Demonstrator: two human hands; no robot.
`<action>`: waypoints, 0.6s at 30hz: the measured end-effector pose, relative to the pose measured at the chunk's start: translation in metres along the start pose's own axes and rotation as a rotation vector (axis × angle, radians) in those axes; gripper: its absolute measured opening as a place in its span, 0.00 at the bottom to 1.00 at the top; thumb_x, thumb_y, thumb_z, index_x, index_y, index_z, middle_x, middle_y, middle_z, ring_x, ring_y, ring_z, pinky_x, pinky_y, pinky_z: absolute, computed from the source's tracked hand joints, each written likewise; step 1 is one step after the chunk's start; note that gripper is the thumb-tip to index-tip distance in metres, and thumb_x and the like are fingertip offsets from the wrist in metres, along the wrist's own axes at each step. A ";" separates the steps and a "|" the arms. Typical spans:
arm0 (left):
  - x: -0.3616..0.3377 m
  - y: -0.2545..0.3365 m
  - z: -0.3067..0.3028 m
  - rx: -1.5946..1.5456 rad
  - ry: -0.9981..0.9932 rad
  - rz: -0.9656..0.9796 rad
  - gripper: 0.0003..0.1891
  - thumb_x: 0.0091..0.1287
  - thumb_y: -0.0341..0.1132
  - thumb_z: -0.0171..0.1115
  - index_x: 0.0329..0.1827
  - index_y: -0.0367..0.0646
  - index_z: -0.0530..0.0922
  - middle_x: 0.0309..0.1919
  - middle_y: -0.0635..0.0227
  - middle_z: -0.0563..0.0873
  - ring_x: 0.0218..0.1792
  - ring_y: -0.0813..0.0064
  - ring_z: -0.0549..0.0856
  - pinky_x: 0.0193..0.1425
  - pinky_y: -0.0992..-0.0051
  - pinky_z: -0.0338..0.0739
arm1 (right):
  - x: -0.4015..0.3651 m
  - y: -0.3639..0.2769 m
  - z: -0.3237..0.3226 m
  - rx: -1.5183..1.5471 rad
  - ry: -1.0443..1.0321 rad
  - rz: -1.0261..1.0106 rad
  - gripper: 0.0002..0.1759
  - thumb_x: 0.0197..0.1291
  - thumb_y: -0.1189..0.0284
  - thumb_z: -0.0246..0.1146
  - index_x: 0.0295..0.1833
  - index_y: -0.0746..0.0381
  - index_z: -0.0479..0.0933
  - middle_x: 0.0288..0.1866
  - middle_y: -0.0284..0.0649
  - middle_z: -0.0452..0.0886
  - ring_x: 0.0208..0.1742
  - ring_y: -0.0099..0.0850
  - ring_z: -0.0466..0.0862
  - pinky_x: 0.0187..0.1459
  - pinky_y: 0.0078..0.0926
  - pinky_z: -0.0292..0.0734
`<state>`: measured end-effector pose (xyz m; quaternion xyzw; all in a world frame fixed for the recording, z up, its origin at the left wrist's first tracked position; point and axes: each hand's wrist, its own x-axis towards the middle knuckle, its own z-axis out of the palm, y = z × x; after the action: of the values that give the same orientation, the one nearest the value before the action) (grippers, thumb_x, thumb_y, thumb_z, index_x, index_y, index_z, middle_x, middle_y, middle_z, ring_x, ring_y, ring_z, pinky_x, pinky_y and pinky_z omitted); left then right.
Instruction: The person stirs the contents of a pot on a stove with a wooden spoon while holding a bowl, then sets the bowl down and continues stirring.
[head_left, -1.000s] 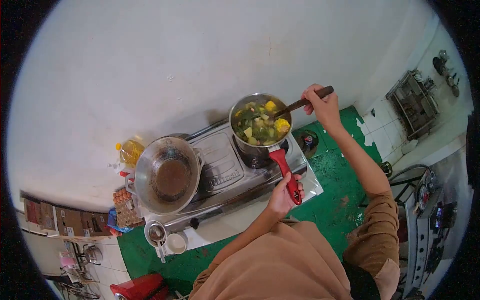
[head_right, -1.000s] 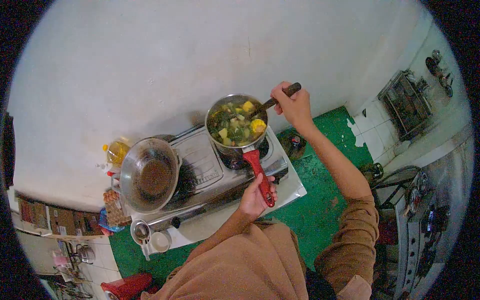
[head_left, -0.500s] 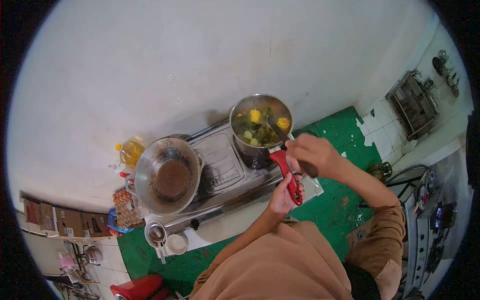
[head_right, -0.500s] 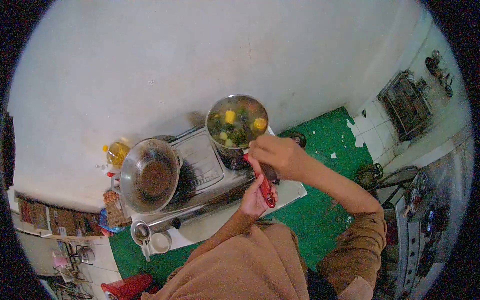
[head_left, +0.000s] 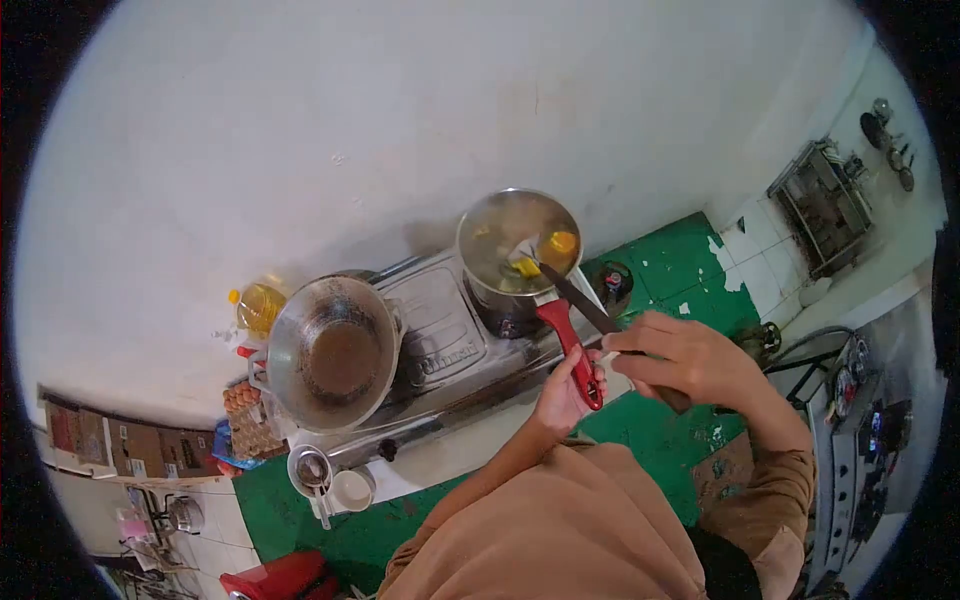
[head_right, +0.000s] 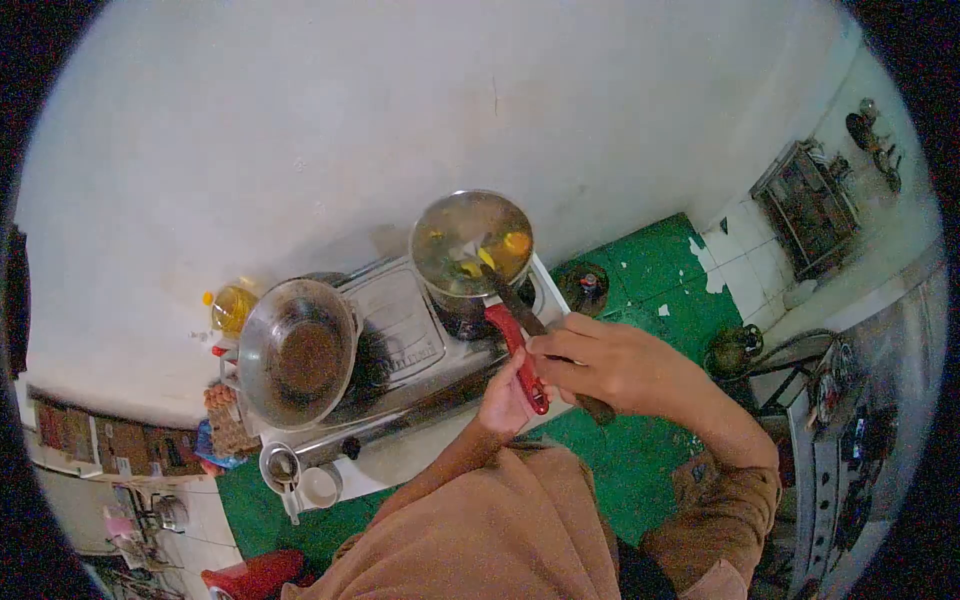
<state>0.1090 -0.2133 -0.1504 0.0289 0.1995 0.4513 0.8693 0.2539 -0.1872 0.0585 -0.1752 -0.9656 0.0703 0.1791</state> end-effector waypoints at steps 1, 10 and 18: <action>0.001 0.000 -0.004 0.015 -0.030 -0.009 0.19 0.69 0.52 0.51 0.45 0.45 0.73 0.30 0.68 0.79 0.32 0.71 0.79 0.40 0.72 0.74 | -0.001 -0.002 -0.004 0.023 0.020 0.018 0.20 0.34 0.81 0.68 0.40 0.63 0.77 0.49 0.42 0.78 0.41 0.39 0.80 0.34 0.31 0.78; 0.002 0.000 -0.006 0.032 -0.059 -0.029 0.19 0.69 0.53 0.51 0.46 0.45 0.73 0.30 0.69 0.78 0.32 0.72 0.79 0.41 0.72 0.75 | 0.002 -0.001 -0.004 0.162 0.230 0.121 0.13 0.39 0.82 0.68 0.35 0.64 0.80 0.43 0.42 0.81 0.37 0.36 0.81 0.36 0.31 0.77; 0.002 0.000 -0.007 0.008 -0.057 -0.041 0.19 0.69 0.53 0.52 0.46 0.46 0.74 0.30 0.69 0.78 0.33 0.73 0.78 0.41 0.73 0.74 | 0.017 0.036 0.039 0.250 0.103 0.116 0.12 0.50 0.77 0.64 0.42 0.65 0.77 0.47 0.43 0.79 0.46 0.42 0.80 0.48 0.35 0.77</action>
<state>0.1072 -0.2123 -0.1578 0.0414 0.1771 0.4317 0.8835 0.2354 -0.1506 0.0204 -0.2103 -0.9270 0.1913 0.2445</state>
